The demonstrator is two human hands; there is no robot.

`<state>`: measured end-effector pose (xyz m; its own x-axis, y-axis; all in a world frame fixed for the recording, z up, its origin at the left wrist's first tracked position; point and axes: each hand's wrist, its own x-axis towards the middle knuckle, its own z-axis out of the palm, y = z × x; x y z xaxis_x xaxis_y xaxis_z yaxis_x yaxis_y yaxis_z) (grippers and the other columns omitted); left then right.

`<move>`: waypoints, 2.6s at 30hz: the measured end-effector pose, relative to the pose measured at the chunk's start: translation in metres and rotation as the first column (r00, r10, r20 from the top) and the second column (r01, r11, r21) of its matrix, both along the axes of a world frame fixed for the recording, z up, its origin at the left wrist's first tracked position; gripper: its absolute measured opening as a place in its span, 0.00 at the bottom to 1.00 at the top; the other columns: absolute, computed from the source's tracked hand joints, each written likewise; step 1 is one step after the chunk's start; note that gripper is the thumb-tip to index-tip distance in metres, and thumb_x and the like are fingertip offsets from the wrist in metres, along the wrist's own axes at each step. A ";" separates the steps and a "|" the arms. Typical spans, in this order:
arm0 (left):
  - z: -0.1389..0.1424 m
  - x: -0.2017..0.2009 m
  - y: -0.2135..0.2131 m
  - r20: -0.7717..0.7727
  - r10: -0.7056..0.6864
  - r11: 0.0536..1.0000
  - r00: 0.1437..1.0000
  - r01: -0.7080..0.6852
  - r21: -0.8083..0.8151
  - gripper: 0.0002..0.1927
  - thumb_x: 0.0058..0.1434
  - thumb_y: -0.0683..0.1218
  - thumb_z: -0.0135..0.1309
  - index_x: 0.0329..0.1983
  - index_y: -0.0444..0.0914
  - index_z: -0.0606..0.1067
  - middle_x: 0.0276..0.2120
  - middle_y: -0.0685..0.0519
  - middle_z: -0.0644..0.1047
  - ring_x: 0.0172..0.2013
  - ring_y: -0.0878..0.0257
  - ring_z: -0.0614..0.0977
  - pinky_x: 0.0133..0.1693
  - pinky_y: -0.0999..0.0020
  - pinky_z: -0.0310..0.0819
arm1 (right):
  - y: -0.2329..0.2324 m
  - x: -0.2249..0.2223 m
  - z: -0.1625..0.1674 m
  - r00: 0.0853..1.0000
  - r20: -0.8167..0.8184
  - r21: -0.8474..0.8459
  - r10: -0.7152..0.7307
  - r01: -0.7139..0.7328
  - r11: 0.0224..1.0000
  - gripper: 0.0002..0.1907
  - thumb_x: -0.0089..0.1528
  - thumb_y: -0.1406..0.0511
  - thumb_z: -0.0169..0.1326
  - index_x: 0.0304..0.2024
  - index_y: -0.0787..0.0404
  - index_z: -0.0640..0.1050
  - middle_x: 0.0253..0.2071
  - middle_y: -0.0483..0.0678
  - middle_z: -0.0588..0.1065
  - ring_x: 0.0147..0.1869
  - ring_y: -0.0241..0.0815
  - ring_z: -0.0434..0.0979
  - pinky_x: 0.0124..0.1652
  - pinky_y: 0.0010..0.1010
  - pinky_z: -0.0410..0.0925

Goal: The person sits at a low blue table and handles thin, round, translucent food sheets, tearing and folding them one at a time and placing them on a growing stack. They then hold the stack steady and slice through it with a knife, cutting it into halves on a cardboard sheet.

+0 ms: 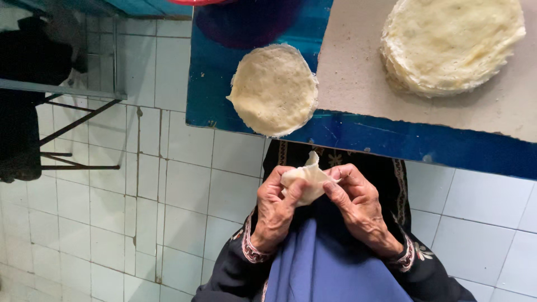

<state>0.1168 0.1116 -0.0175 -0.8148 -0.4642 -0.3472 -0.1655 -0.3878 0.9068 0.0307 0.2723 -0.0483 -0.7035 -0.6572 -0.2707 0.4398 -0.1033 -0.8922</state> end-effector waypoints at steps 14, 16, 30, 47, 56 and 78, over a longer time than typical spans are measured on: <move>0.004 -0.004 0.003 0.002 0.006 0.928 1.000 -0.005 -0.373 0.11 0.70 0.46 0.57 0.51 0.35 0.75 0.43 0.54 0.79 0.43 0.70 0.79 0.46 0.73 0.76 | -0.001 -0.007 -0.005 0.998 0.055 -0.021 0.032 -0.031 0.999 0.17 0.66 0.67 0.54 0.56 0.64 0.71 0.46 0.46 0.77 0.49 0.33 0.76 0.49 0.24 0.70; 0.009 -0.005 0.004 0.010 -0.055 0.928 0.998 0.055 -0.369 0.11 0.71 0.46 0.57 0.50 0.35 0.75 0.42 0.55 0.80 0.43 0.70 0.81 0.46 0.73 0.78 | -0.001 -0.007 -0.006 0.996 0.021 -0.066 0.089 -0.087 0.994 0.23 0.61 0.68 0.58 0.58 0.64 0.70 0.48 0.45 0.76 0.49 0.31 0.75 0.46 0.23 0.70; -0.018 -0.007 0.003 -0.002 0.039 0.995 0.999 -0.039 -0.091 0.10 0.70 0.46 0.57 0.48 0.37 0.72 0.44 0.56 0.79 0.44 0.71 0.79 0.48 0.74 0.76 | 0.005 -0.011 -0.020 1.000 -0.003 0.093 0.026 -0.026 0.995 0.07 0.67 0.66 0.58 0.43 0.66 0.78 0.39 0.42 0.76 0.43 0.29 0.74 0.44 0.22 0.70; -0.020 -0.005 0.005 0.001 0.044 0.992 0.999 -0.043 -0.117 0.10 0.71 0.44 0.56 0.51 0.36 0.73 0.40 0.56 0.78 0.39 0.73 0.77 0.42 0.76 0.74 | -0.009 -0.010 -0.027 0.898 0.433 -0.216 0.074 0.023 0.976 0.23 0.65 0.59 0.57 0.58 0.65 0.71 0.51 0.50 0.77 0.51 0.39 0.78 0.46 0.31 0.73; -0.008 -0.007 -0.001 -0.085 0.020 0.870 0.996 -0.059 -0.490 0.09 0.75 0.46 0.53 0.51 0.36 0.71 0.39 0.54 0.77 0.40 0.70 0.77 0.44 0.75 0.74 | -0.006 -0.015 -0.014 0.969 0.176 0.086 0.173 -0.190 0.978 0.21 0.61 0.62 0.60 0.54 0.64 0.76 0.46 0.44 0.80 0.49 0.32 0.78 0.50 0.26 0.73; -0.029 0.002 -0.008 0.041 -0.024 0.964 0.999 0.034 -0.262 0.07 0.74 0.46 0.55 0.48 0.37 0.73 0.39 0.58 0.75 0.39 0.73 0.74 0.42 0.77 0.71 | 0.000 -0.013 -0.041 0.976 0.207 0.130 0.065 -0.093 0.987 0.13 0.63 0.63 0.58 0.47 0.61 0.74 0.40 0.41 0.78 0.43 0.30 0.76 0.44 0.23 0.72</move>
